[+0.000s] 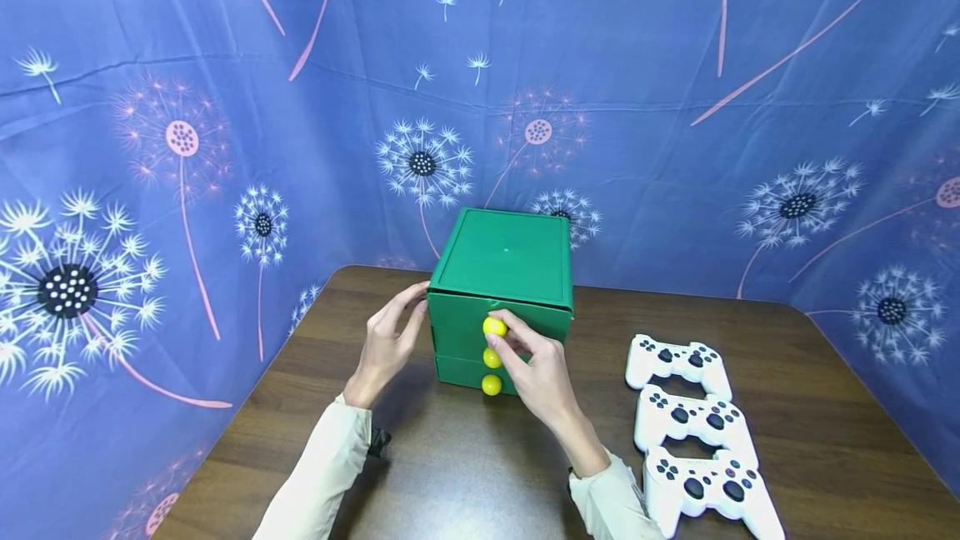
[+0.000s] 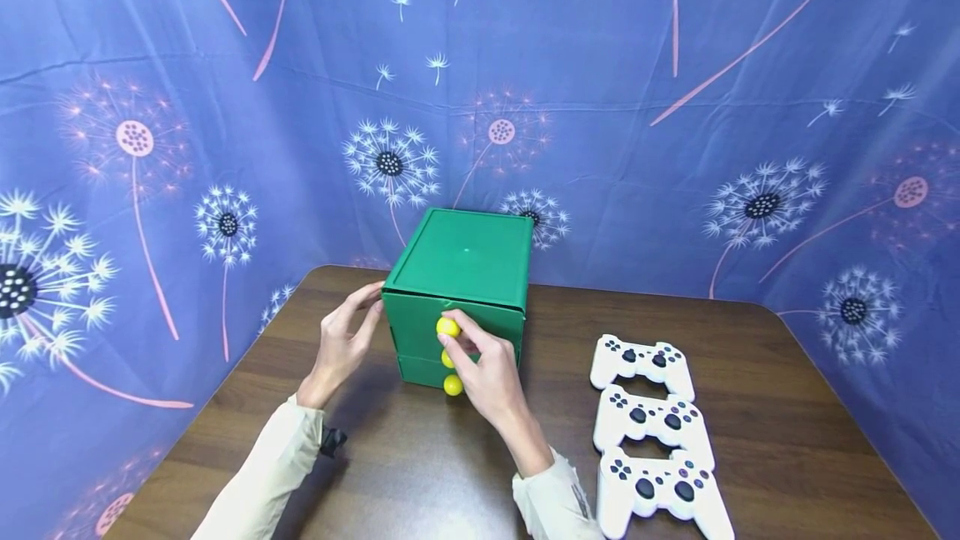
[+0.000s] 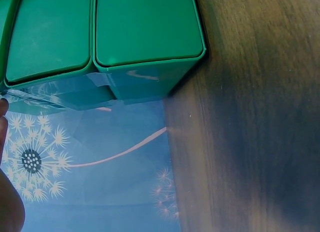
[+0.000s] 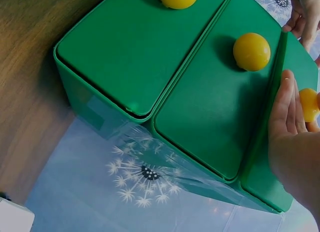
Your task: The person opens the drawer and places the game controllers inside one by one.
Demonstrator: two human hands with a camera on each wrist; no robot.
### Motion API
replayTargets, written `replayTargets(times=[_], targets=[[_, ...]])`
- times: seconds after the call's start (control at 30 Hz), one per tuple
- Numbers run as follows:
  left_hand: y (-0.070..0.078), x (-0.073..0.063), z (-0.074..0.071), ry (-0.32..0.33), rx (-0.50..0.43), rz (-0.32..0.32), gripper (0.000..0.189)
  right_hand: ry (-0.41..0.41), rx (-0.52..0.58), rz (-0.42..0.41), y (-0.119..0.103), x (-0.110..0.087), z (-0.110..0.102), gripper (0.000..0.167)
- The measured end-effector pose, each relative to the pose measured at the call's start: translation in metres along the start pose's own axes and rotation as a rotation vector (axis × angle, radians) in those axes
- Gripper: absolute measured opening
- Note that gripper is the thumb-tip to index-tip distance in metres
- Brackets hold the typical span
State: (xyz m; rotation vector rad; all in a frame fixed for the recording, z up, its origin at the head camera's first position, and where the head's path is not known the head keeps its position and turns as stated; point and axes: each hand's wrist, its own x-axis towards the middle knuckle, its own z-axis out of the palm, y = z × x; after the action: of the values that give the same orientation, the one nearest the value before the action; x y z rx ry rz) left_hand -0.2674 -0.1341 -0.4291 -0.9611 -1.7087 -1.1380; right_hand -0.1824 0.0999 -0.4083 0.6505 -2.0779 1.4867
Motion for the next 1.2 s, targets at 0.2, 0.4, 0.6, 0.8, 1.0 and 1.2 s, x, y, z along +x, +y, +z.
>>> replayTargets(times=[0.2,0.4,0.6,0.8,1.0,1.2], targets=[[0.001,0.002,-0.002,-0.008,0.002,0.005,0.05,-0.003,-0.002,-0.007,-0.003,-0.002,0.0,0.029],[0.001,0.002,-0.003,-0.014,-0.003,0.008,0.048,-0.01,0.006,-0.045,-0.004,-0.005,0.0,0.028],[-0.002,0.001,-0.003,-0.012,-0.007,0.003,0.05,-0.009,0.0,-0.072,-0.004,-0.008,0.001,0.028],[-0.002,0.002,-0.003,-0.013,0.008,0.017,0.052,-0.009,-0.016,-0.1,-0.006,-0.009,0.001,0.028],[0.0,0.002,-0.003,-0.014,0.026,0.01,0.049,-0.032,-0.037,-0.109,-0.01,-0.012,-0.001,0.03],[0.0,0.001,-0.003,-0.016,0.008,0.015,0.05,-0.049,-0.054,-0.124,-0.015,-0.016,-0.002,0.031]])
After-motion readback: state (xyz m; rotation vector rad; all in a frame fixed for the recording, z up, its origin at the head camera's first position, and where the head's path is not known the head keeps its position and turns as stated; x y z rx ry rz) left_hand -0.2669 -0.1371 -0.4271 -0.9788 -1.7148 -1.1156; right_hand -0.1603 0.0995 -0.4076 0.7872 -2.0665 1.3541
